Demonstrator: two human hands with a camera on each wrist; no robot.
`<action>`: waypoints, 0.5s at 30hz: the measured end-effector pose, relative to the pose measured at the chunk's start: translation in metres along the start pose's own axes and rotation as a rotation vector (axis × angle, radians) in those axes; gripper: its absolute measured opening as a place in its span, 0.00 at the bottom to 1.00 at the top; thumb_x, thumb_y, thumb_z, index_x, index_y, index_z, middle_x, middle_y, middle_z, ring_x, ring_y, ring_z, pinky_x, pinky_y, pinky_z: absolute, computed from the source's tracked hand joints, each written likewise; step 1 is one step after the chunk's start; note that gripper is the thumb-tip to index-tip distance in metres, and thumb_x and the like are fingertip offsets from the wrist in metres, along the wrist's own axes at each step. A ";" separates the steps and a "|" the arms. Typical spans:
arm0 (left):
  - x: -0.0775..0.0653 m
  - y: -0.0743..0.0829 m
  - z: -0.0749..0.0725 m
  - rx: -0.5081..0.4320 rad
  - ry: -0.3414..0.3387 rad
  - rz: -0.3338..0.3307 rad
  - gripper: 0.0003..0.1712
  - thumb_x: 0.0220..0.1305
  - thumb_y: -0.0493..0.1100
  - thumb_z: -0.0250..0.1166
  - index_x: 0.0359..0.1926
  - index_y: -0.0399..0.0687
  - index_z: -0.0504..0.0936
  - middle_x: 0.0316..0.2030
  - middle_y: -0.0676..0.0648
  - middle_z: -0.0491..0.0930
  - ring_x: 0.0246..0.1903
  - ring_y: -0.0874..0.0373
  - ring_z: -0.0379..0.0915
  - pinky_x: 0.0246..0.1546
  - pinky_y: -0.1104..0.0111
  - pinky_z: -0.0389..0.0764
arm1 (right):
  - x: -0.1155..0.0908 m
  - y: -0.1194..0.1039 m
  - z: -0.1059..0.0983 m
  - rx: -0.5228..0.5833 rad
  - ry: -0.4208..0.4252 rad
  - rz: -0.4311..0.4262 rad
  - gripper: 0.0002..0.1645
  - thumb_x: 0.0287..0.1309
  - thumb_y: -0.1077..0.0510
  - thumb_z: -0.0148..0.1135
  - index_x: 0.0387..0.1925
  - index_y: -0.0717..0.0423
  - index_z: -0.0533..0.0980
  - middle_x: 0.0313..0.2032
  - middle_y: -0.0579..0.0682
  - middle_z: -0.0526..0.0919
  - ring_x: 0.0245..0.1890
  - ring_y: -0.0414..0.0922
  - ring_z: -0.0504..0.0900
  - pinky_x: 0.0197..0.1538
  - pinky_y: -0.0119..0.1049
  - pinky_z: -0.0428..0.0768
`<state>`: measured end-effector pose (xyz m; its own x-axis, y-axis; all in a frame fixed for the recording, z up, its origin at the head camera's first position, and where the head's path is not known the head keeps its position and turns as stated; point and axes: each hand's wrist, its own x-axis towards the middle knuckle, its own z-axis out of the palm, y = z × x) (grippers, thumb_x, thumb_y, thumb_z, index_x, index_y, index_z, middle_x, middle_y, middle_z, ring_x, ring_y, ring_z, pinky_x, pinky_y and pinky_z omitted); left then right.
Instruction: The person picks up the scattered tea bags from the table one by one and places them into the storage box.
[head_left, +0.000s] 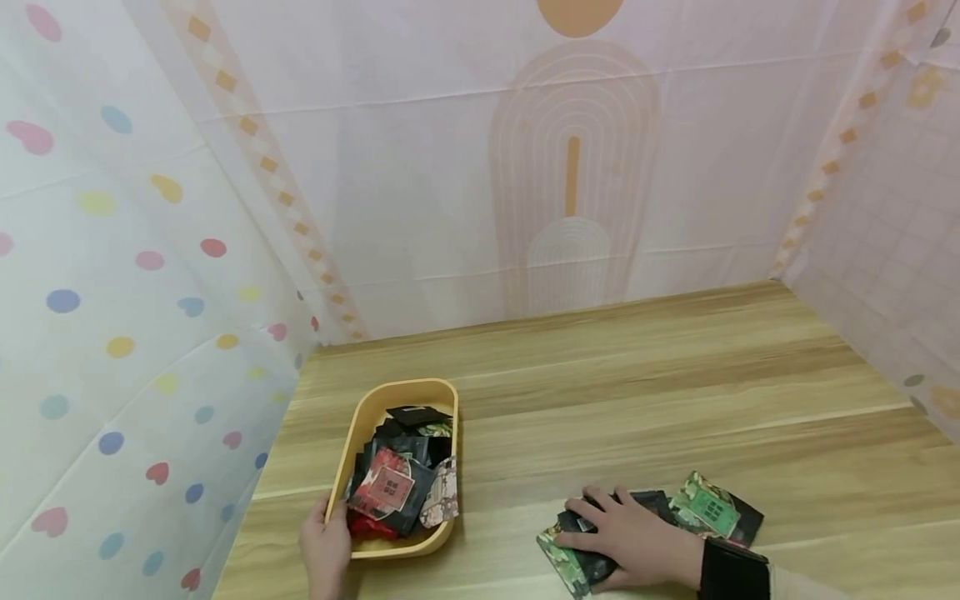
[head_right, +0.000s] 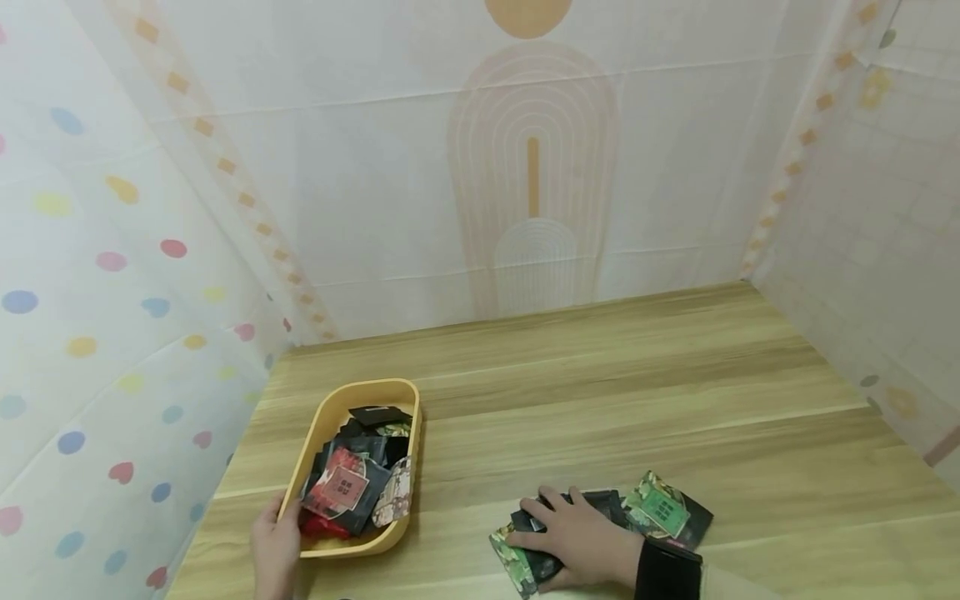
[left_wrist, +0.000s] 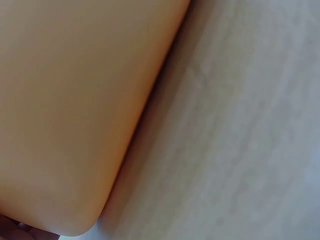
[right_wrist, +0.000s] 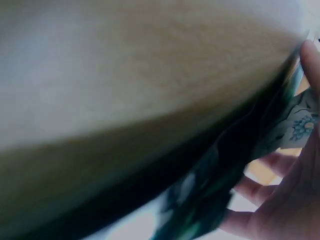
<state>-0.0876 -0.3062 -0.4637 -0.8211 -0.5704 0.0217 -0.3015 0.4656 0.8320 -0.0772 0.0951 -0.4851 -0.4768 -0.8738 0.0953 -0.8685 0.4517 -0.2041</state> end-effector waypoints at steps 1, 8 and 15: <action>0.000 0.000 0.000 -0.007 -0.003 -0.002 0.18 0.65 0.34 0.47 0.51 0.24 0.71 0.45 0.28 0.73 0.40 0.47 0.66 0.28 0.77 0.65 | 0.001 0.000 0.000 -0.032 0.008 0.002 0.36 0.54 0.30 0.44 0.64 0.33 0.60 0.60 0.54 0.64 0.56 0.57 0.65 0.42 0.55 0.72; -0.001 0.000 -0.001 -0.028 -0.009 -0.012 0.19 0.65 0.33 0.46 0.52 0.24 0.70 0.47 0.28 0.72 0.43 0.46 0.66 0.30 0.79 0.64 | 0.009 0.001 -0.002 -0.032 0.141 0.023 0.23 0.51 0.55 0.64 0.50 0.41 0.71 0.43 0.48 0.66 0.35 0.40 0.62 0.24 0.23 0.63; -0.001 0.001 -0.001 -0.083 -0.034 -0.035 0.20 0.66 0.34 0.44 0.54 0.21 0.67 0.51 0.25 0.68 0.53 0.39 0.62 0.51 0.50 0.63 | 0.016 0.002 -0.010 0.036 0.224 0.023 0.18 0.43 0.72 0.60 0.34 0.49 0.71 0.32 0.44 0.56 0.29 0.38 0.54 0.24 0.24 0.54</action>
<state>-0.0867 -0.3063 -0.4620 -0.8271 -0.5615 -0.0256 -0.2904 0.3878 0.8748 -0.0879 0.0835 -0.4738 -0.5183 -0.7996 0.3032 -0.8535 0.4611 -0.2428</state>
